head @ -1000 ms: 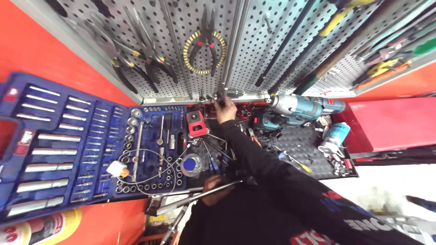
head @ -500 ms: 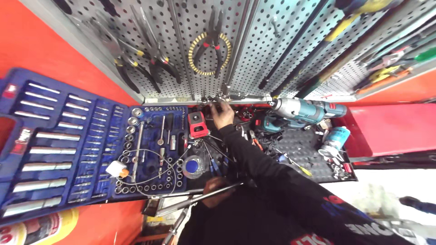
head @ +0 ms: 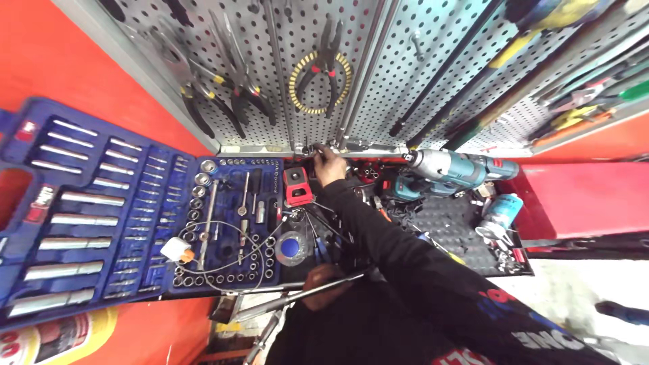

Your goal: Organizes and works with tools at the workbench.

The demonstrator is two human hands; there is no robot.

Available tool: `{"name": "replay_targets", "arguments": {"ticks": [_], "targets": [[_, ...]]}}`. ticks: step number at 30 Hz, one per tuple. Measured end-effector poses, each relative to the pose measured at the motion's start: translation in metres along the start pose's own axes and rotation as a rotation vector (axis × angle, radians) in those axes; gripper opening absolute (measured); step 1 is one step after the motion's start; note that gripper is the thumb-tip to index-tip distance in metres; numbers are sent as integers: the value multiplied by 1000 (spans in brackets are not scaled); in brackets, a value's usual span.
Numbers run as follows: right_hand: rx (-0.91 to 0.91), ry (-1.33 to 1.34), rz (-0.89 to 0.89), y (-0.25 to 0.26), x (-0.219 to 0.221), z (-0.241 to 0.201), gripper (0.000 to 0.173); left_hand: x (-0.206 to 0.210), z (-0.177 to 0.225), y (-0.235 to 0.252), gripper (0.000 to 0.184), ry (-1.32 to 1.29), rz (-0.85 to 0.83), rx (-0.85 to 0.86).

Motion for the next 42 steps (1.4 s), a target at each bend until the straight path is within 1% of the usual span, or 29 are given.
{"name": "replay_targets", "arguments": {"ticks": [5,9,12,14,15,16,17,19,20,21,23,26,27,28,30,31,33,34,35,36,37,38,39,40,41,42], "targets": [[8,-28,-17,-1,3,1,32,0,-2,-1,22,21,0,-27],[-47,-16,15,-5,5,4,35,5,-22,-6,22,-24,11,48],[-76,42,28,-8,-1,6,37,7,-26,-8,21,-30,3,55],[-118,121,20,-16,-13,7,32,6,-26,-9,23,3,6,59],[-149,154,6,-24,-20,11,27,6,-26,-10,24,25,6,56],[-164,156,-43,-31,-27,16,22,5,-25,-10,24,28,4,57],[-154,115,-144,-37,-32,23,22,5,-24,-10,23,26,6,58],[-86,-42,-419,-46,-35,44,26,5,-24,-9,22,-2,23,65],[-61,-113,-507,-49,-33,56,28,6,-24,-8,21,-25,31,77],[-53,-162,-552,-52,-31,66,29,7,-25,-8,20,-47,34,85],[-83,-186,-583,-53,-24,77,29,7,-25,-6,20,-63,26,88],[-209,-101,-643,-56,-10,69,27,6,-24,-8,22,-17,9,54],[-225,-61,-672,-56,-3,64,28,6,-23,-9,23,1,4,39],[-204,-16,-691,-56,2,59,28,6,-23,-9,24,10,1,18],[-96,47,-678,-52,6,46,29,5,-24,-9,25,14,-4,5],[-50,59,-641,-51,6,41,28,5,-25,-9,25,5,-2,7],[-19,91,-469,-49,3,32,27,6,-28,-10,24,-25,-1,51],[-35,119,-365,-47,-1,25,27,5,-28,-8,23,-35,-9,68],[-76,145,-265,-44,-4,18,26,3,-20,-5,21,-33,-22,26],[-124,166,-179,-40,-6,10,24,-2,-1,2,19,-13,-65,-131],[-166,178,-122,-35,-7,3,23,-8,30,14,17,12,-130,-419],[-192,171,-81,-30,-7,-4,22,-10,45,22,17,35,-165,-572],[-193,147,-67,-24,-6,-8,22,-8,35,17,17,37,-135,-447],[-176,102,-73,-18,-2,-9,22,-2,6,4,19,13,-64,-149],[-153,68,-100,-14,0,-9,24,4,-13,-4,21,-10,-17,4],[-136,47,-124,-9,2,-9,25,6,-22,-7,23,-23,1,52]]}}
Point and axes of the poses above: each hand's wrist, its own y-axis towards the middle knuckle, its own x-axis out of the palm, z = x × y, the point moved 3 cm from there along y, towards the middle knuckle, and after that the axes turned 4 degrees about -x, right-handed, at the moved point
